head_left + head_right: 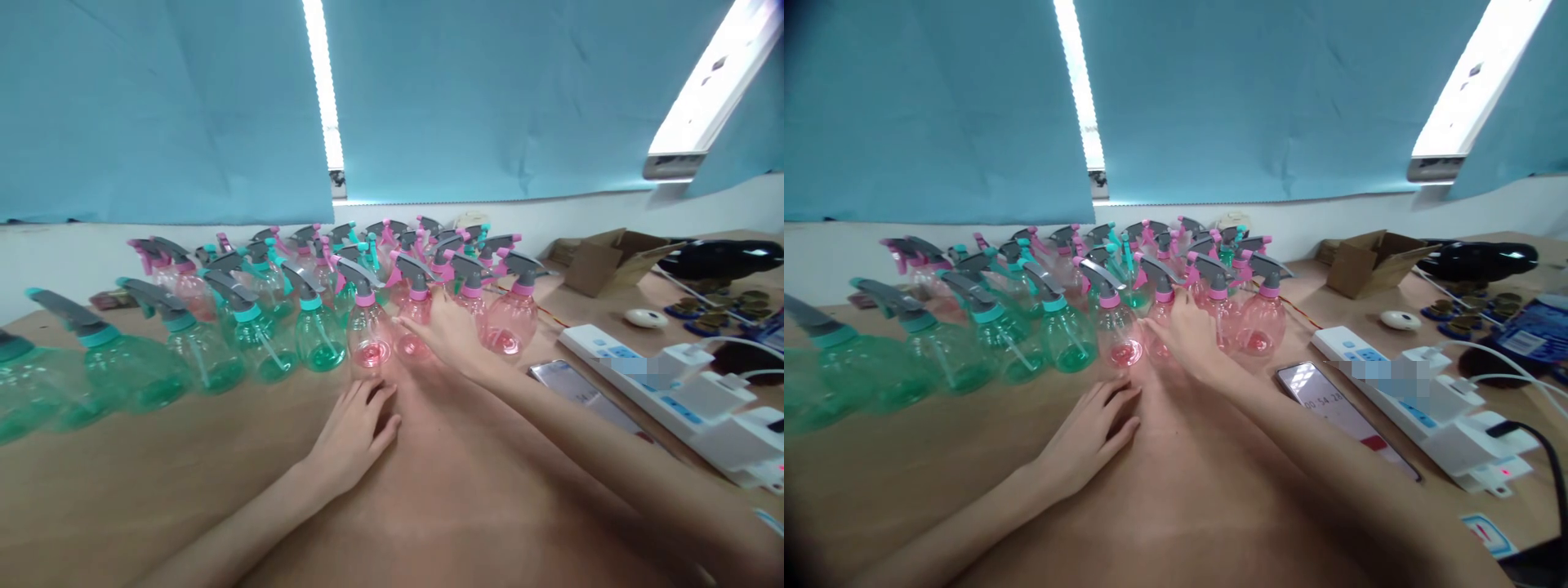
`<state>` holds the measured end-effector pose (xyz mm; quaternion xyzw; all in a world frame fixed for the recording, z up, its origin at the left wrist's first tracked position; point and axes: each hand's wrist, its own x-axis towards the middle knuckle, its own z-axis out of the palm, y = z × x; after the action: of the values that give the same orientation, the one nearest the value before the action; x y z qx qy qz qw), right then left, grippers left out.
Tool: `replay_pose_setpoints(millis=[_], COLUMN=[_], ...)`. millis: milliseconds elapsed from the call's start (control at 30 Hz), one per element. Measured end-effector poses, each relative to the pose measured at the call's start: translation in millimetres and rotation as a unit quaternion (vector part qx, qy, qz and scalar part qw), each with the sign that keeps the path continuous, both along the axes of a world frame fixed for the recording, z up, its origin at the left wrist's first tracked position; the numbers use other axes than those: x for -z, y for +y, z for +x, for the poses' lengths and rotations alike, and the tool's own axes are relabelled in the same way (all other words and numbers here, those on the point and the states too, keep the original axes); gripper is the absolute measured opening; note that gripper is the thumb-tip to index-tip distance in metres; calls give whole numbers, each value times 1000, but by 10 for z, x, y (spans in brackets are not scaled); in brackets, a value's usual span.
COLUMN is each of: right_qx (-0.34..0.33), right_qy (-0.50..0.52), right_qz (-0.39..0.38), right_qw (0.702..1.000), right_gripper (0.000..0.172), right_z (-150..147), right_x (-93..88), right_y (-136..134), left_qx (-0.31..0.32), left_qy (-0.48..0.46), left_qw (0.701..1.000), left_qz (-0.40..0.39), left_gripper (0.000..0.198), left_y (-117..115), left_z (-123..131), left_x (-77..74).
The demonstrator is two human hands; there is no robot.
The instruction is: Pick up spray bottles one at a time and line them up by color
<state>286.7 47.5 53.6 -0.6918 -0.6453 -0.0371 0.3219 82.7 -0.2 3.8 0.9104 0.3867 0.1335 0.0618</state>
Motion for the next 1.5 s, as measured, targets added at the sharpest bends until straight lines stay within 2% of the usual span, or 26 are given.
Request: replay_pose_setpoints(millis=[100, 233, 367, 467, 600, 767, 1067, 1300, 1500], right_qx=[-17, -44, -13, 30, 71, 83, 71, 73, 50], right_qy=[5, 8, -18, -33, -35, -32, -7, -12, -3], right_qz=[15, 11, 28, 36, 9, -34, -24, -14, 5], right_qw=[1000, 999, 999, 998, 997, 995, 997, 997, 999], right_gripper=[56, 32, 25, 30, 45, 61, 67, 67, 63], right_z=[51, 209, 480, 688, 829, 787, 717, 687, 658], right_x=[-42, -173, -256, -217, -104, -59, -4, 73, 124], right_y=[-176, -501, -671, -650, -530, -389, -293, -364, -659], left_qx=[0, 5, 12, 17, 24, 22, 25, 28, 29], left_qy=[-2, -12, -27, -29, -27, -34, -44, -56, -70], left_qw=[1000, 1000, 1000, 999, 999, 999, 999, 998, 997], left_qz=[-1, 4, 8, 7, 7, 15, 18, 10, -4], left_gripper=[35, 35, 33, 31, 30, 30, 30, 29, 26], left_y=[8, 23, 31, 29, 23, 22, 6, -7, -26], left_z=[8, 31, 84, 133, 190, 213, 202, 199, 179], left_x=[-1, 6, 14, 22, 35, 36, 35, 22, 17])
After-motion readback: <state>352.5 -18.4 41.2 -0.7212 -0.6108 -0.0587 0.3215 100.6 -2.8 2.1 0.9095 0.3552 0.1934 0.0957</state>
